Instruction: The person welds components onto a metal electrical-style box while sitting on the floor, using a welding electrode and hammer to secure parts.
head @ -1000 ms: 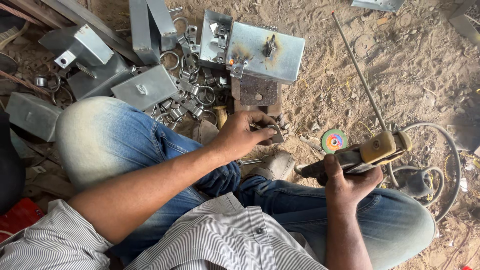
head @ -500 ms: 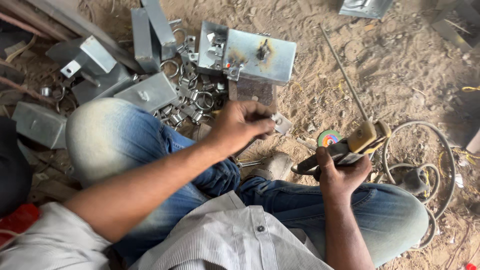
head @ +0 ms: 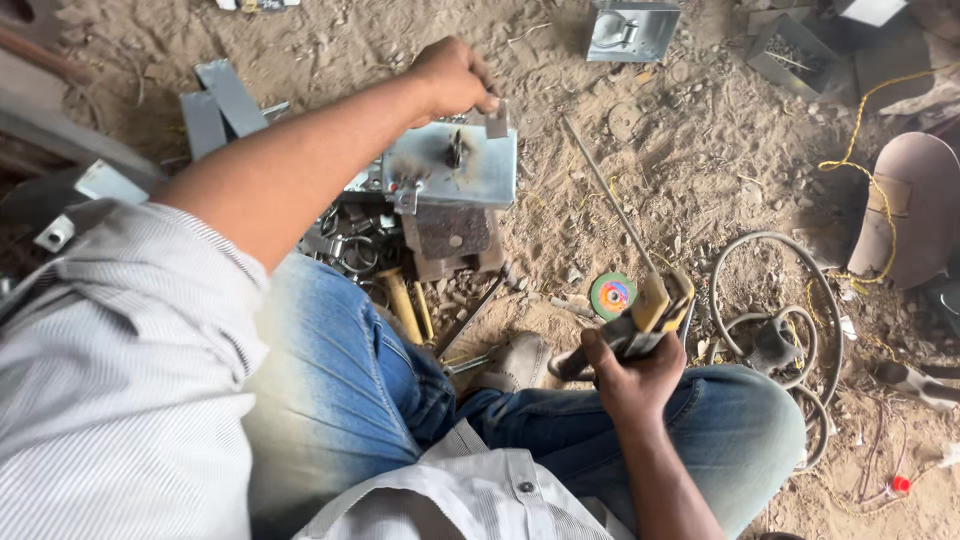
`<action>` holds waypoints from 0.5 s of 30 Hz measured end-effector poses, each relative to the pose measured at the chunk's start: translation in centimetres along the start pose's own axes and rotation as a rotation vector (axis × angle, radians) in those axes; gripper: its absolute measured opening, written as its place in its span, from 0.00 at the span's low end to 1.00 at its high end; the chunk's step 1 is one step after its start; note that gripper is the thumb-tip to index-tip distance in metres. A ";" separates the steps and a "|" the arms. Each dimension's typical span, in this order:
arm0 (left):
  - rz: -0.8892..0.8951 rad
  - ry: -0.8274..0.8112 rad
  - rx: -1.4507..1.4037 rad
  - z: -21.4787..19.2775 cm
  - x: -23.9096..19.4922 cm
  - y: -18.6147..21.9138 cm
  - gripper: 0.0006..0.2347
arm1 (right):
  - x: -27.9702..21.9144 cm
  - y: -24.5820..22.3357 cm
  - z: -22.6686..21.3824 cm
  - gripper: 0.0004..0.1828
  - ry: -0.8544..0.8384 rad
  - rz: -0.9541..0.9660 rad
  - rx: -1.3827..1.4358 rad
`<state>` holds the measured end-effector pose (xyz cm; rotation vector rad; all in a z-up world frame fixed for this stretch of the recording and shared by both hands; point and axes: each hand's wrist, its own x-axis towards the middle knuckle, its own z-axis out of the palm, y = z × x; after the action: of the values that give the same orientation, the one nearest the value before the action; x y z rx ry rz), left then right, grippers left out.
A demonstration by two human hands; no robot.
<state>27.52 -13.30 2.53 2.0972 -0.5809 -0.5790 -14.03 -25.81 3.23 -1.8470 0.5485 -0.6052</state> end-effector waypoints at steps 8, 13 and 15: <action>-0.038 -0.100 0.083 2.1 6.8 -5.5 0.10 | 0.9 1.0 0.9 0.18 -0.025 -0.037 -0.055; 0.033 -0.177 0.182 2.0 7.0 -3.9 0.11 | 0.7 1.0 1.3 0.20 -0.091 0.016 0.053; 0.020 -0.194 0.211 1.7 6.9 -3.5 0.11 | 0.6 0.8 1.3 0.20 -0.097 0.013 0.042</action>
<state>32.62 -16.60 -2.56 2.2434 -0.8016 -0.7431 -12.79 -25.51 2.17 -1.8219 0.4796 -0.5118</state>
